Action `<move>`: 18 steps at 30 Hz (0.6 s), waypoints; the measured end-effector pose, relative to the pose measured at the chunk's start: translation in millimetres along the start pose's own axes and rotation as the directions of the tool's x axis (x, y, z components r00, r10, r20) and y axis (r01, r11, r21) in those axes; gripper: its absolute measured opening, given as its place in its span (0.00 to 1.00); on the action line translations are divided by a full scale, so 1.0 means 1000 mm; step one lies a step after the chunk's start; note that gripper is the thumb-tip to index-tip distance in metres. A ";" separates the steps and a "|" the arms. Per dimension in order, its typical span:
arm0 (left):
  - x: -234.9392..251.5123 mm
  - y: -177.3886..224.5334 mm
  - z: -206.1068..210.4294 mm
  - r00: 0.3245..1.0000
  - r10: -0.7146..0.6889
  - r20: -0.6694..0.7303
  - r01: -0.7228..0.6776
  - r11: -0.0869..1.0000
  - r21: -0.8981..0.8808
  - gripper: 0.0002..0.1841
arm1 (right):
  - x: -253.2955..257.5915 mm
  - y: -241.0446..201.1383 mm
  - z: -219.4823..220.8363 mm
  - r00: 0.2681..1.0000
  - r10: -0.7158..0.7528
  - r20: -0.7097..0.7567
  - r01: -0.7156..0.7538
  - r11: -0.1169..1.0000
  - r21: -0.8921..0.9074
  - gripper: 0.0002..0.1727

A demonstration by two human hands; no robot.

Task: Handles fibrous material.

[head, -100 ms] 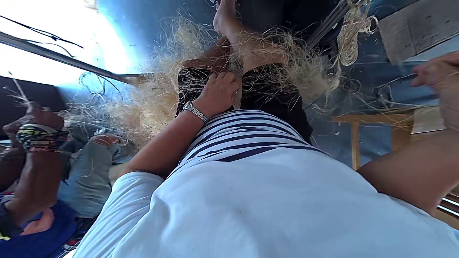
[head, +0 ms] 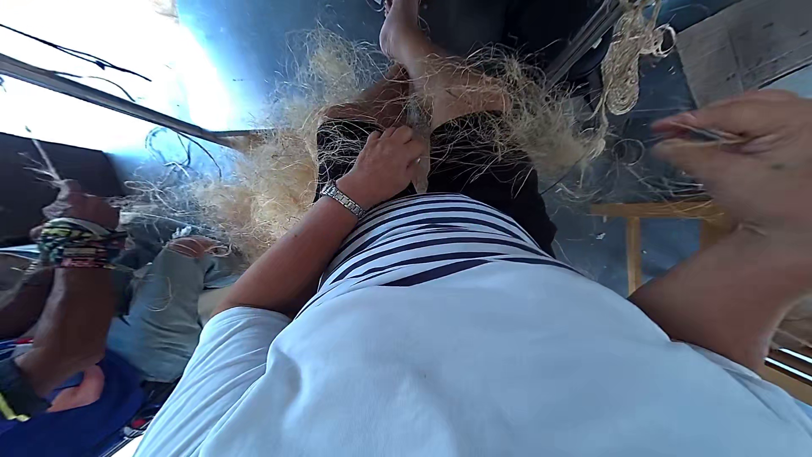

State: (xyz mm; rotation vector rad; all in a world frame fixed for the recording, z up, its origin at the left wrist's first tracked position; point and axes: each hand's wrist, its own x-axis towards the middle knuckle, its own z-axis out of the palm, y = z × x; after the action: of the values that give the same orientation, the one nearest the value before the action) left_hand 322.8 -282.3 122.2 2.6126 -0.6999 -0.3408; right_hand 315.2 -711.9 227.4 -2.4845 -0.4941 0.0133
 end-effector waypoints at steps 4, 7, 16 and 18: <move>-0.011 0.010 -0.019 0.998 -0.016 -0.055 0.011 0.996 -0.093 0.16 | 0.030 -0.055 0.033 0.996 -0.092 0.010 0.090 0.991 0.103 0.19; -0.018 0.020 -0.030 0.990 0.039 -0.132 -0.059 0.986 -0.155 0.16 | 0.056 -0.088 0.078 0.963 -0.270 0.021 0.257 0.934 0.249 0.17; -0.064 0.019 -0.086 0.926 -0.147 -0.349 -0.123 0.754 -0.645 0.09 | 0.079 -0.098 0.126 0.878 -0.426 0.217 0.286 0.832 0.476 0.11; -0.084 0.003 -0.098 0.898 -0.237 -0.371 -0.100 0.711 -0.696 0.12 | 0.075 -0.074 0.109 0.912 -0.340 0.228 0.264 0.914 0.309 0.11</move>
State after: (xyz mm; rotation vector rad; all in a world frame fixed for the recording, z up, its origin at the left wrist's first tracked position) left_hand 283.1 -209.0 220.4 1.8623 -0.2268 -0.0089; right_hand 346.6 -569.5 187.3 -2.1192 -0.9321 0.2904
